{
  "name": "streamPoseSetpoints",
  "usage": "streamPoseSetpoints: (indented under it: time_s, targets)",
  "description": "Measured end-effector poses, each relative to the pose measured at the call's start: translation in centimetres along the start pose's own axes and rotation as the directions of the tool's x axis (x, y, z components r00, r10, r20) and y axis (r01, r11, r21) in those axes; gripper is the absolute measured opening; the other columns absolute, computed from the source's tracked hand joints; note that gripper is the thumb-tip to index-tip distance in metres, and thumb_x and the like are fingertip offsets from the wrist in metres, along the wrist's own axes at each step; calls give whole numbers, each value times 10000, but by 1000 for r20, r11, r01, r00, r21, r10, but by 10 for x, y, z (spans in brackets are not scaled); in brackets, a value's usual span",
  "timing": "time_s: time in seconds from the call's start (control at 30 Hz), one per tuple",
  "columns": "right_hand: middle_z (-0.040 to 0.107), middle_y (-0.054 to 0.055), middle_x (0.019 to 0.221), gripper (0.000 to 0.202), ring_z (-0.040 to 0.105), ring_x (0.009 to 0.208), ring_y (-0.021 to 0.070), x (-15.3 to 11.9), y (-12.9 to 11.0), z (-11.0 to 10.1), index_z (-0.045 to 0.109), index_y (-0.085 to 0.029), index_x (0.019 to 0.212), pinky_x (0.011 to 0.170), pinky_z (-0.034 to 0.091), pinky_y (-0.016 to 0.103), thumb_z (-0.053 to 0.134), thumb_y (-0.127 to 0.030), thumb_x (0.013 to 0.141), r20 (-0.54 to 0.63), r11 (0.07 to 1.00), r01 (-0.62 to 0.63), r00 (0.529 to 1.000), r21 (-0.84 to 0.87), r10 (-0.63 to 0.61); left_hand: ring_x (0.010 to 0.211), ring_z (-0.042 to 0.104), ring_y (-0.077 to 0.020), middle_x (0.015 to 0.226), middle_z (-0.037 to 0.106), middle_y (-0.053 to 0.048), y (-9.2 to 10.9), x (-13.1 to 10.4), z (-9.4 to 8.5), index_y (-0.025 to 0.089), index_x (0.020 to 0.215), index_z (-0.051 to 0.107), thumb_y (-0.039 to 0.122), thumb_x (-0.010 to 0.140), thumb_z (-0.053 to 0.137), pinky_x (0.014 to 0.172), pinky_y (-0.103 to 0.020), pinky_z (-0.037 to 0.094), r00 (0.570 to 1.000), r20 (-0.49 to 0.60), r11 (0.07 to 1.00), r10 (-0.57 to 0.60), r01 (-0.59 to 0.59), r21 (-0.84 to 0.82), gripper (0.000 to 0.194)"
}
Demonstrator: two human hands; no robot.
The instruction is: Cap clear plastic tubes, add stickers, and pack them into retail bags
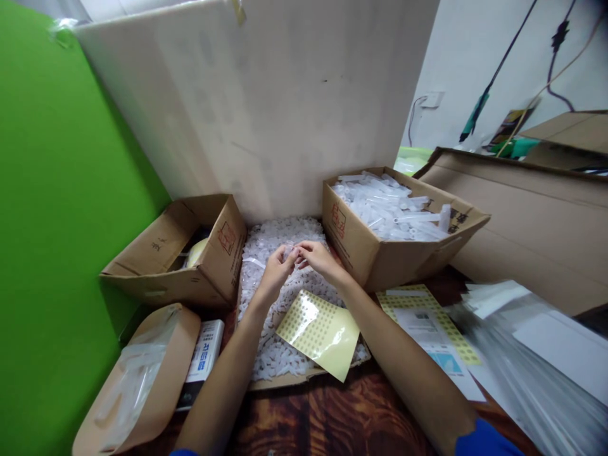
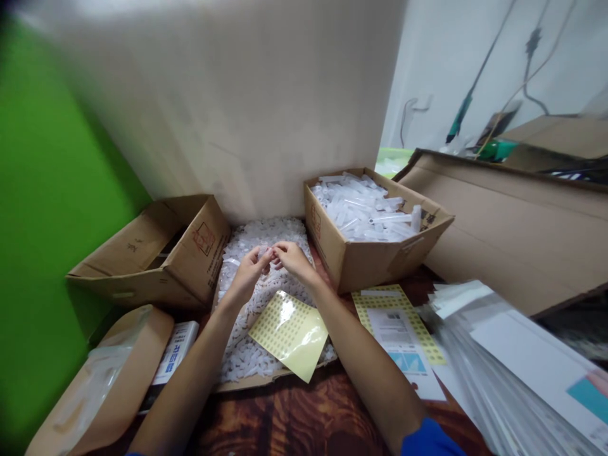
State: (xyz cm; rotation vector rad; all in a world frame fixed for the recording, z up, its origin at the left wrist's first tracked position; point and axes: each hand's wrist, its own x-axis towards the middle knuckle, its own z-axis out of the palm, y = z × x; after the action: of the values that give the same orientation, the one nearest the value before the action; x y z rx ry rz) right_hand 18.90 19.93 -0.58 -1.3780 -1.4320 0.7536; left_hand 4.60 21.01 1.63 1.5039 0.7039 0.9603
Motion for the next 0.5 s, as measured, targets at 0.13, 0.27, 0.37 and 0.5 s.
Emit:
streamPoseSetpoints:
  time_s: [0.13,0.27,0.37,0.5]
  targets:
    - [719,106,1016,194,664,932,216,-4,0,-5,710,-152,998,866,529,346,525,-187,954,52,974,87,996,-209,-78,522,393,-83,581,447,58,6,4,-3,169,838,635,682,719,741,509,-222,299,999,-51,983,-17,7,-183,537]
    - [677,114,1133,157,570,1137,262,-14,1,1,738,-181,1036,1023,412,377,662,-174,899,210,872,194,972,-450,-108,450,314,-64,517,368,75,14,7,-9,162,744,619,716,740,692,473,-218,279,985,-89,871,-150,89,-482,558]
    - [650,140,1126,127,543,1148,283,-20,2,8,731,-163,1013,991,412,374,646,-185,920,242,808,194,968,-557,-66,414,309,-67,471,348,70,18,7,-16,178,622,539,590,808,669,451,-219,278,964,-87,786,-251,150,-599,470]
    - [645,140,1077,115,590,1033,259,-22,3,8,710,-161,998,876,438,316,624,-205,936,238,763,166,971,-625,-17,380,317,-78,451,344,55,19,6,-23,188,594,494,496,880,526,426,-223,276,960,-64,678,-274,145,-720,421]
